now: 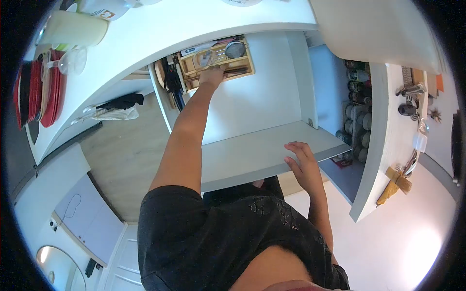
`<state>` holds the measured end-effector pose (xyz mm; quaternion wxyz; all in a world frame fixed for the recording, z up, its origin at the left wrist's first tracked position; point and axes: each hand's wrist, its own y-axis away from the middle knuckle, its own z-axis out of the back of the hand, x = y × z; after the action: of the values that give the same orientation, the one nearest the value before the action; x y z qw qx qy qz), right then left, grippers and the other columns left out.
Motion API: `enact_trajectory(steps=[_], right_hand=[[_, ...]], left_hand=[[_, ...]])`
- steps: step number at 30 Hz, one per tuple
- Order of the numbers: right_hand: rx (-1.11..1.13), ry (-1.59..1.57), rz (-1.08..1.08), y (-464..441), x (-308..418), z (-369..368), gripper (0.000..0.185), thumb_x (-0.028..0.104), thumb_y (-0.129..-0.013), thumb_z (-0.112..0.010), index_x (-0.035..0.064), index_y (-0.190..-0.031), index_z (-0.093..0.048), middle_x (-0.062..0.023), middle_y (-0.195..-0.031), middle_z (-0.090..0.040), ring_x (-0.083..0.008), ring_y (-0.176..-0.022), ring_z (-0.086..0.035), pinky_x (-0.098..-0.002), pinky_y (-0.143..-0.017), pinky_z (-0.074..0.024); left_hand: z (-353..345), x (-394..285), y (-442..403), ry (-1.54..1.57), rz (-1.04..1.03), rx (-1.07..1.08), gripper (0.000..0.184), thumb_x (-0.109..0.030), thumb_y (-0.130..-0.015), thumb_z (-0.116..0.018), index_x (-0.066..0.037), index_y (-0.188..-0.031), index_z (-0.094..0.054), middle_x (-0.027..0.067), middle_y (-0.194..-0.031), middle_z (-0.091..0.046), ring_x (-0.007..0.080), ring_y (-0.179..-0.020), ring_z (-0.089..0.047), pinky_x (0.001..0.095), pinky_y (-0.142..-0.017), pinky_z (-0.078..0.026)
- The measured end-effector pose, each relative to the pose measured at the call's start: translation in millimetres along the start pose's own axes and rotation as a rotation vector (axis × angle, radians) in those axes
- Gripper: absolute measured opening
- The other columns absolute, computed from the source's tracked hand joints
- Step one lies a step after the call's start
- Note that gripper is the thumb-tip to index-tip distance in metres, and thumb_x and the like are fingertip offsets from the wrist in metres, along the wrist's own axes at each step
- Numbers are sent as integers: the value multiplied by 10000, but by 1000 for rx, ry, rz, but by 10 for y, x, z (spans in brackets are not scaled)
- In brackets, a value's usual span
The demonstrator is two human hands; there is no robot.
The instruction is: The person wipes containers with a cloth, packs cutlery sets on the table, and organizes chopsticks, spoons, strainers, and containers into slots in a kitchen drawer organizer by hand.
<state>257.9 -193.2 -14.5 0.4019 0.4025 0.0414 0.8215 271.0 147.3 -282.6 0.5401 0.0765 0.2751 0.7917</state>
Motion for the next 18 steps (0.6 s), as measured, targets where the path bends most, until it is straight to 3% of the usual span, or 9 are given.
enact_trajectory(steps=[2,6,9,18], right_hand=[[-10,-1,-44,-29,23,-28,299,147,-818,-626,81,-1106,-583,-125,-1125,-552,-316,-1055,-540,-390,-882,-448],[-13,94,-57,-99,20,-88,295,181,-816,-629,109,-1098,-587,-90,-1091,-574,-297,-1007,-564,-394,-832,-461],[-11,150,-71,-115,-2,-118,288,202,-820,-626,128,-1095,-588,-74,-1085,-581,-285,-988,-571,-394,-814,-459],[-16,204,-76,-145,-9,-165,276,234,-830,-613,154,-1094,-594,-52,-1033,-605,-265,-944,-587,-389,-781,-460]], left_hand=[[-19,-24,27,110,-93,-162,280,-292,-903,-483,-116,-1121,-496,147,-1041,-607,349,-981,-599,461,-788,-511],[-25,-73,15,153,-70,-74,338,-340,-898,-492,-114,-1148,-485,150,-1077,-588,344,-1019,-579,461,-831,-493],[-97,-63,35,167,-48,-124,358,-341,-897,-494,-122,-1180,-475,137,-1085,-583,331,-1014,-582,450,-831,-495],[-273,117,35,207,-169,-132,396,-177,-878,-489,-166,-1273,-489,108,-1155,-551,302,-1063,-555,419,-852,-488]])
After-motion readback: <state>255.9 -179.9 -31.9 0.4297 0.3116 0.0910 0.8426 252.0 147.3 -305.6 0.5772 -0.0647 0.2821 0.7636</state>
